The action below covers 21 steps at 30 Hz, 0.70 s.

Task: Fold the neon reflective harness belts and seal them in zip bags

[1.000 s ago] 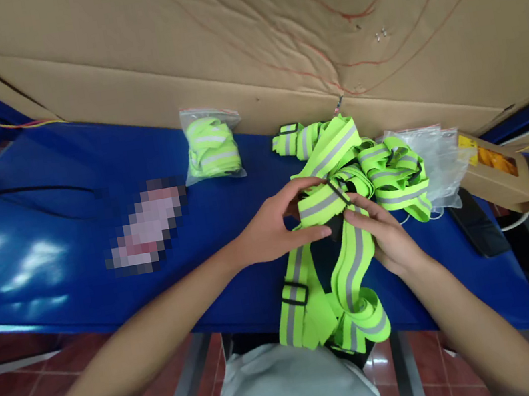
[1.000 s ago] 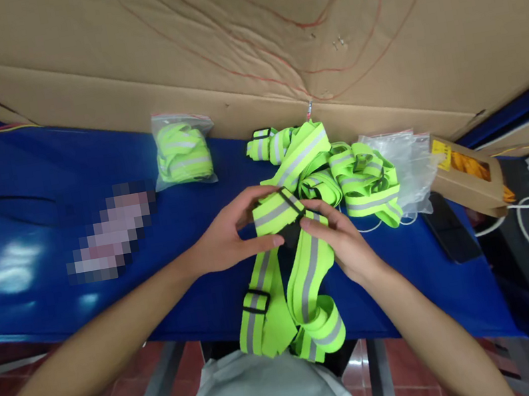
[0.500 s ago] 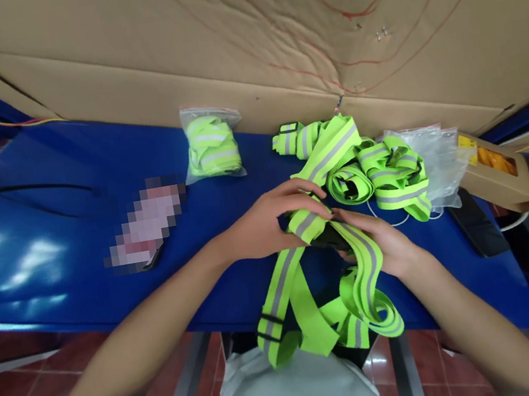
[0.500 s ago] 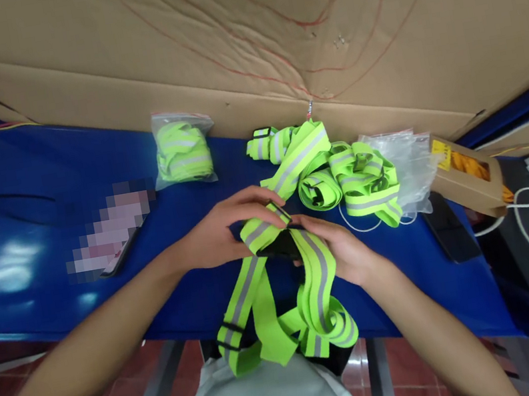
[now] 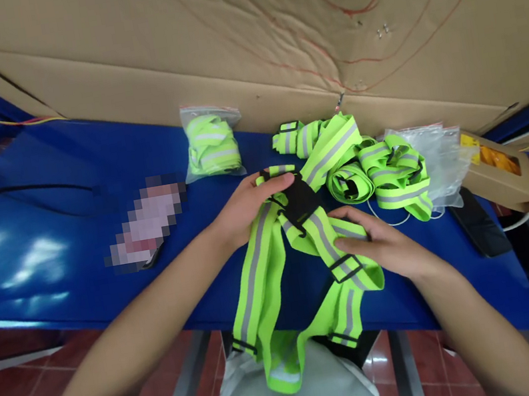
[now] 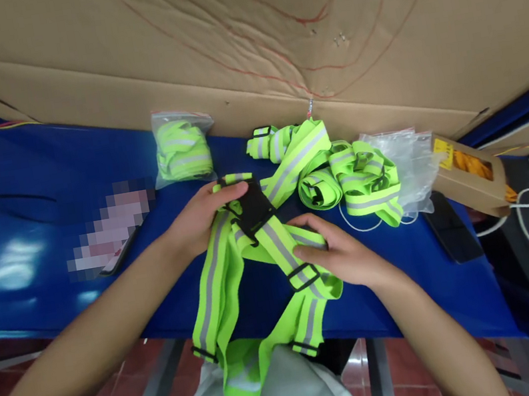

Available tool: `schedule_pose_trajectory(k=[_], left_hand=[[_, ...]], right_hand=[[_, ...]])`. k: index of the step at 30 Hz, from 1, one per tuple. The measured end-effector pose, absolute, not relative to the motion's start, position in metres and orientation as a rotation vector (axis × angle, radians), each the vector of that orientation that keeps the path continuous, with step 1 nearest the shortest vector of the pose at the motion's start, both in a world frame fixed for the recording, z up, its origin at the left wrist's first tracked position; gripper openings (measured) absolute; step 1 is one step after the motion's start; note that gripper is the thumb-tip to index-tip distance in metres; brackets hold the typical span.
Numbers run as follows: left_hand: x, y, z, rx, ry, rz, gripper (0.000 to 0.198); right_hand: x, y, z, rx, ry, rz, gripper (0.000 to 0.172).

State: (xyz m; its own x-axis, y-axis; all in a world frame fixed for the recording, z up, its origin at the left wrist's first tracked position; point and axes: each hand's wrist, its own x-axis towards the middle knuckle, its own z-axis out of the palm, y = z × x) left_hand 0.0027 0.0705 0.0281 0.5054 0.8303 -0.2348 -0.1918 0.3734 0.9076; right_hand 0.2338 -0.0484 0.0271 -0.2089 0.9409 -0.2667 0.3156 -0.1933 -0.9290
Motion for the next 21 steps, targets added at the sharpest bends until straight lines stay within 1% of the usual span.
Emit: schedule_pose_trajectory(k=[2,4,6,7,9,10,11,12,13,15,16,17,19,21], left_hand=[[0.004,0.07,0.029,0.831,0.764,0.698,0.036],[0.006,0.067,0.028,0.787,0.771,0.709,0.038],[0.01,0.061,0.024,0.836,0.806,0.783,0.038],[0.013,0.057,0.021,0.9,0.816,0.83,0.038],[0.017,0.05,0.014,1.075,0.814,0.91,0.041],[0.019,0.046,0.01,1.164,0.812,0.933,0.042],[0.02,0.044,0.007,1.249,0.814,0.941,0.044],[0.02,0.042,0.005,1.332,0.813,0.939,0.046],[0.019,0.042,0.004,1.422,0.793,0.937,0.048],[0.014,0.044,0.005,1.654,0.667,0.954,0.058],[0.011,0.046,0.007,1.797,0.564,0.955,0.061],[0.007,0.048,0.009,1.942,0.452,0.939,0.062],[0.002,0.053,0.013,2.184,0.309,0.871,0.049],[-0.001,0.055,0.013,2.328,0.307,0.8,0.039]], right_hand=[[0.239,-0.046,0.027,-1.514,-1.428,1.495,0.044],[0.243,-0.044,0.026,-1.472,-1.44,1.482,0.046],[0.241,-0.044,0.024,-1.402,-1.546,1.274,0.05],[0.238,-0.045,0.023,-1.376,-1.619,1.114,0.056],[0.23,-0.047,0.02,-1.38,-1.744,0.824,0.073],[0.226,-0.048,0.018,-1.414,-1.785,0.741,0.08],[0.222,-0.049,0.016,-1.458,-1.803,0.703,0.084],[0.218,-0.05,0.014,-1.502,-1.795,0.694,0.082],[0.216,-0.051,0.012,-1.53,-1.765,0.703,0.073],[0.216,-0.051,0.01,-1.522,-1.668,0.777,0.046],[0.218,-0.051,0.009,-1.493,-1.618,0.844,0.035],[0.219,-0.05,0.009,-1.462,-1.576,0.919,0.029],[0.223,-0.048,0.01,-1.429,-1.531,1.041,0.025],[0.226,-0.046,0.011,-1.433,-1.544,1.086,0.026]])
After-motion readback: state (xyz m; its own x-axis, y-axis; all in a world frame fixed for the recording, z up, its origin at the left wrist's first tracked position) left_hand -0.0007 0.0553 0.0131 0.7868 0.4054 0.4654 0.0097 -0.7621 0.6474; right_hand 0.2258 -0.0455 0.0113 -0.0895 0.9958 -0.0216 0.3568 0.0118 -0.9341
